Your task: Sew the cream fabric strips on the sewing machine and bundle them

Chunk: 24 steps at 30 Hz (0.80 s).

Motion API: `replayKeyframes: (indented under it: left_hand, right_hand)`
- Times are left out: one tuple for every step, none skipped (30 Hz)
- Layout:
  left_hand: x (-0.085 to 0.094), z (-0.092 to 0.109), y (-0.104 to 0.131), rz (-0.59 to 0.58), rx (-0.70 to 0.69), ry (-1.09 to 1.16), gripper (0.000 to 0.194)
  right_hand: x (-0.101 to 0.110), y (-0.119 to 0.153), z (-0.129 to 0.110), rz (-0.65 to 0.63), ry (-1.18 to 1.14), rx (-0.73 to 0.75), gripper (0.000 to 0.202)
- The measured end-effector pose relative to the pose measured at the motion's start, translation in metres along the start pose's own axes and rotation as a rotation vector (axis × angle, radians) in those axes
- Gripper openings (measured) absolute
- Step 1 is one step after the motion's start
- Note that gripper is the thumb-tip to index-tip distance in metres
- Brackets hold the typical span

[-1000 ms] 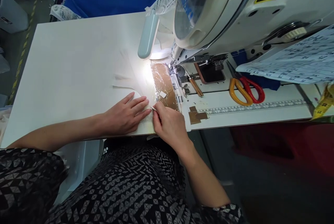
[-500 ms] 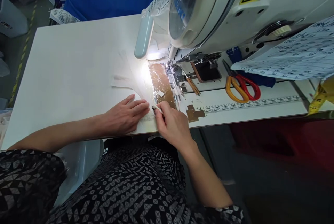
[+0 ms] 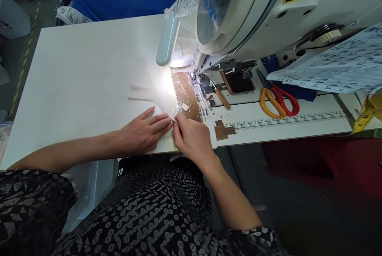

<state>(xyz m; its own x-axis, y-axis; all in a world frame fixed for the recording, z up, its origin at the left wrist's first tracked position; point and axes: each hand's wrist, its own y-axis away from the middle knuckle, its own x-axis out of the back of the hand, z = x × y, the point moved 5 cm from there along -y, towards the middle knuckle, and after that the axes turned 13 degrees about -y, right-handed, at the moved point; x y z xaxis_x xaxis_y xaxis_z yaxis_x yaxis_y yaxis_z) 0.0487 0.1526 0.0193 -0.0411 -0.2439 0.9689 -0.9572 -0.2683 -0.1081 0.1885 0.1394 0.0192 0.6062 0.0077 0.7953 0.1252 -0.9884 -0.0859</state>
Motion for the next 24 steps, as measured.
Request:
replayKeyframes:
  left_hand:
    - [0.0, 0.0, 0.0, 0.003, 0.0, -0.002, 0.041]
    - [0.0, -0.001, 0.0, 0.005, 0.0, -0.003, 0.041]
    - [0.0, -0.001, 0.0, 0.009, -0.002, -0.002, 0.041]
    - [0.0, -0.001, 0.001, 0.013, -0.005, 0.003, 0.041]
    - [0.0, -0.001, 0.001, 0.016, -0.007, 0.009, 0.041]
    - [0.0, -0.002, 0.001, 0.017, -0.008, 0.017, 0.041]
    - [0.0, -0.002, 0.001, 0.016, -0.006, 0.024, 0.041]
    - [0.0, -0.002, 0.001, 0.013, -0.002, 0.032, 0.042]
    - [0.0, -0.002, 0.001, 0.009, 0.003, 0.039, 0.042]
    - [0.0, -0.002, 0.0, 0.004, 0.009, 0.044, 0.042]
    - [0.001, -0.001, 0.0, 0.001, 0.012, 0.046, 0.042]
    - [0.001, -0.001, 0.0, -0.001, 0.014, 0.045, 0.043]
    - [0.001, 0.0, 0.0, -0.001, 0.016, 0.042, 0.043]
    - [0.002, 0.0, 0.0, 0.001, 0.017, 0.037, 0.043]
    - [0.002, 0.0, 0.0, 0.004, 0.018, 0.033, 0.043]
    - [0.002, 0.001, 0.0, 0.005, 0.019, 0.029, 0.043]
    - [0.002, 0.001, -0.001, 0.005, 0.02, 0.027, 0.043]
    - [0.001, 0.001, -0.001, 0.002, 0.021, 0.024, 0.043]
    - [0.001, 0.001, -0.001, -0.001, 0.021, 0.023, 0.043]
    - [0.001, 0.001, -0.001, -0.004, 0.021, 0.02, 0.043]
    - [0.0, 0.001, -0.001, -0.005, 0.019, 0.016, 0.043]
    - [0.0, 0.001, -0.001, -0.006, 0.016, 0.012, 0.043]
    - [-0.001, 0.001, -0.001, -0.006, 0.013, 0.004, 0.042]
    - [-0.001, 0.001, -0.001, -0.006, 0.013, -0.005, 0.041]
  right_hand:
    - [0.001, 0.0, -0.001, -0.014, 0.023, 0.016, 0.017]
    - [0.002, 0.0, -0.002, -0.031, 0.039, 0.033, 0.017]
    - [0.004, 0.0, -0.002, -0.053, 0.044, 0.044, 0.017]
    - [0.005, 0.001, -0.002, -0.08, 0.032, 0.048, 0.017]
    - [0.007, 0.002, -0.001, -0.109, 0.001, 0.041, 0.016]
    - [0.009, 0.004, 0.001, -0.129, -0.042, 0.023, 0.016]
    - [0.011, 0.005, 0.003, -0.134, -0.091, -0.002, 0.016]
    - [0.013, 0.006, 0.005, -0.12, -0.137, -0.029, 0.015]
    - [0.014, 0.007, 0.007, -0.09, -0.174, -0.053, 0.015]
    - [0.015, 0.007, 0.008, -0.051, -0.197, -0.068, 0.014]
    - [0.015, 0.007, 0.008, -0.013, -0.207, -0.075, 0.014]
    - [0.014, 0.006, 0.008, 0.013, -0.207, -0.075, 0.013]
    - [0.012, 0.006, 0.008, 0.029, -0.202, -0.071, 0.013]
    - [0.009, 0.004, 0.007, 0.034, -0.192, -0.068, 0.013]
    - [0.007, 0.003, 0.007, 0.033, -0.18, -0.065, 0.013]
    - [0.004, 0.002, 0.007, 0.029, -0.167, -0.064, 0.014]
    - [0.002, 0.001, 0.006, 0.026, -0.152, -0.063, 0.014]
    - [0.001, -0.001, 0.006, 0.022, -0.137, -0.061, 0.014]
    - [0.0, -0.002, 0.005, 0.018, -0.12, -0.056, 0.014]
    - [-0.001, -0.003, 0.004, 0.013, -0.101, -0.051, 0.014]
    - [-0.001, -0.004, 0.003, 0.007, -0.079, -0.043, 0.014]
    - [-0.001, -0.005, 0.002, -0.001, -0.054, -0.035, 0.015]
    - [-0.001, -0.006, 0.0, -0.012, -0.029, -0.025, 0.015]
    - [0.0, -0.007, -0.001, -0.028, -0.006, -0.015, 0.015]
